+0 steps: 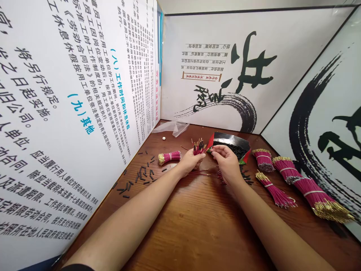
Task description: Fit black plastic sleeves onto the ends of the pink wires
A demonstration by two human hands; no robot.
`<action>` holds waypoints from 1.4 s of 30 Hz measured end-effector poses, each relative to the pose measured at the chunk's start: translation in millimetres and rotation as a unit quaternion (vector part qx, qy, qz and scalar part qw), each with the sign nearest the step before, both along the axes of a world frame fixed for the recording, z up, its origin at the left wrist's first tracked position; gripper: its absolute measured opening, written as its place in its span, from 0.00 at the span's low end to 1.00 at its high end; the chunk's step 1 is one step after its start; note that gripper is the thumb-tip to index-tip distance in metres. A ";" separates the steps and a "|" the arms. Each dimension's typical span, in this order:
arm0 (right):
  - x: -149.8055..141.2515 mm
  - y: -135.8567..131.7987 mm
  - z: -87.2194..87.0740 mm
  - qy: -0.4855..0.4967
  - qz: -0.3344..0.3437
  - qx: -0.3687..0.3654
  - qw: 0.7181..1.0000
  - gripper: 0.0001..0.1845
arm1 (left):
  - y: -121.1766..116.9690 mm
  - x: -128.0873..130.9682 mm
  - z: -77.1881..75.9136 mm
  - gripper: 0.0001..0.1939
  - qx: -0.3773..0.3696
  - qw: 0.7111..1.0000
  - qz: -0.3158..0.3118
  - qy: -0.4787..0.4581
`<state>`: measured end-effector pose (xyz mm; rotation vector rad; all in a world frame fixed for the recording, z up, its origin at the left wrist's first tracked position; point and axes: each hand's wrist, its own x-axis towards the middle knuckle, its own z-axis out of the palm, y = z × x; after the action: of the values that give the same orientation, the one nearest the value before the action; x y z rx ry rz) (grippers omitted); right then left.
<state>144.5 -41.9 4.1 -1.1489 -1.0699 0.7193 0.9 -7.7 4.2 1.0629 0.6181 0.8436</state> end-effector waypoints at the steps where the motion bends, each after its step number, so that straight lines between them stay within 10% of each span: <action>1: 0.1 0.0 0.1 0.002 -0.008 0.002 1.000 0.14 | -0.3 0.6 0.6 0.19 0.000 1.000 0.005 0.005; 42: -0.4 -0.5 1.1 -0.016 -0.026 0.006 1.000 0.13 | 1.0 4.0 -2.2 0.09 0.016 0.998 0.040 0.049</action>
<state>144.1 -42.5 5.2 -1.1762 -1.0658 0.6561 4.9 -6.7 2.0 1.1195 0.7362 0.8761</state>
